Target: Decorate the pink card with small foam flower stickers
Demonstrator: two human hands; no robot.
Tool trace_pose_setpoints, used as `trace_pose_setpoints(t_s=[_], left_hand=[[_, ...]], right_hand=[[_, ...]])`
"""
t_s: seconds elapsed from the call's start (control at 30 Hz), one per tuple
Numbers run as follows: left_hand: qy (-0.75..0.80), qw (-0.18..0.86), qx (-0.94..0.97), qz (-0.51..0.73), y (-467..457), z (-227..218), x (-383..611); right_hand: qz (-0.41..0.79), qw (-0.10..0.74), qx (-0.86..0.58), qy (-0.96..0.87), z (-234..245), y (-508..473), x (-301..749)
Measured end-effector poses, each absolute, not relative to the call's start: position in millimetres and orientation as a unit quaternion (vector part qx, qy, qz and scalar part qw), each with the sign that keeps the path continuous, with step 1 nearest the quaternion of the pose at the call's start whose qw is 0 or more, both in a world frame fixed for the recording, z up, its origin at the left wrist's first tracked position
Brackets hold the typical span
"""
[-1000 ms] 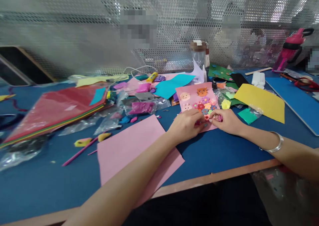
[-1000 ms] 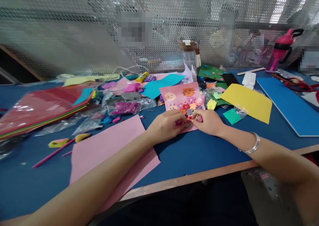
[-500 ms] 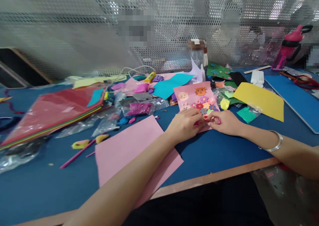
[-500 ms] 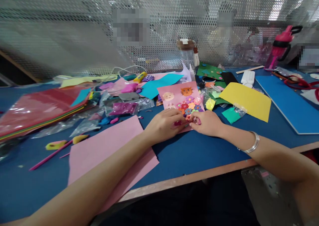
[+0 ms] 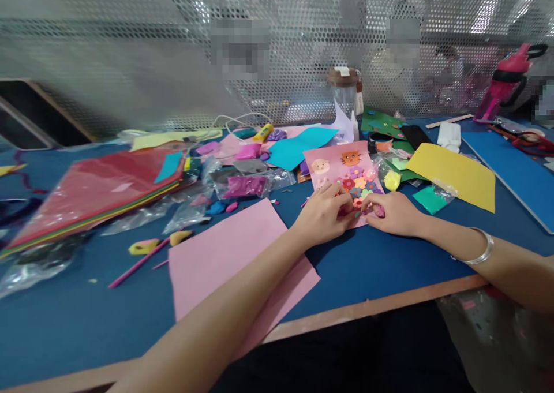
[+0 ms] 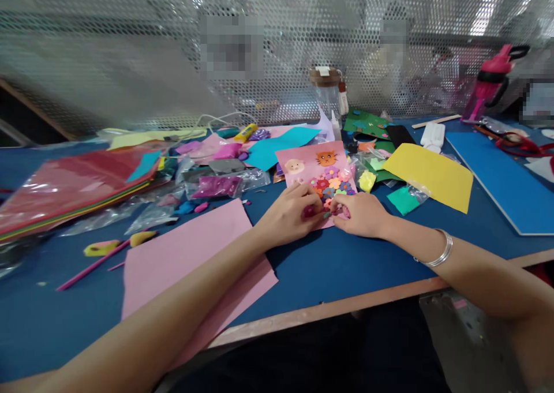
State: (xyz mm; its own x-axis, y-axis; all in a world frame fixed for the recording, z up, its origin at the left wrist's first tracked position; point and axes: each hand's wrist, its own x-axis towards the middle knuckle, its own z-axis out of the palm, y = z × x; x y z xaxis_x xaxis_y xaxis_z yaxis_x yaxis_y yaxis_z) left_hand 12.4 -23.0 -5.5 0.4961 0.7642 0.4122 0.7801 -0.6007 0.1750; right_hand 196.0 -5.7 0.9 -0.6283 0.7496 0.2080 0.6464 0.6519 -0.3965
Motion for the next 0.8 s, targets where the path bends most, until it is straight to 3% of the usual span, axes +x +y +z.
trace_pose_setpoints(t_s=[0.27, 0.8], left_hand=[[-0.475, -0.06, -0.833, -0.279, -20.0, -2.7, 7.8], [-0.457, 0.058, -0.859, -0.223, -26.9, -4.9, 17.4]], right_hand=[[0.143, 0.182, -0.382, -0.895, 0.9, -5.5, 196.6], [0.152, 0.195, -0.381, -0.891, 0.9, -4.7, 195.8]])
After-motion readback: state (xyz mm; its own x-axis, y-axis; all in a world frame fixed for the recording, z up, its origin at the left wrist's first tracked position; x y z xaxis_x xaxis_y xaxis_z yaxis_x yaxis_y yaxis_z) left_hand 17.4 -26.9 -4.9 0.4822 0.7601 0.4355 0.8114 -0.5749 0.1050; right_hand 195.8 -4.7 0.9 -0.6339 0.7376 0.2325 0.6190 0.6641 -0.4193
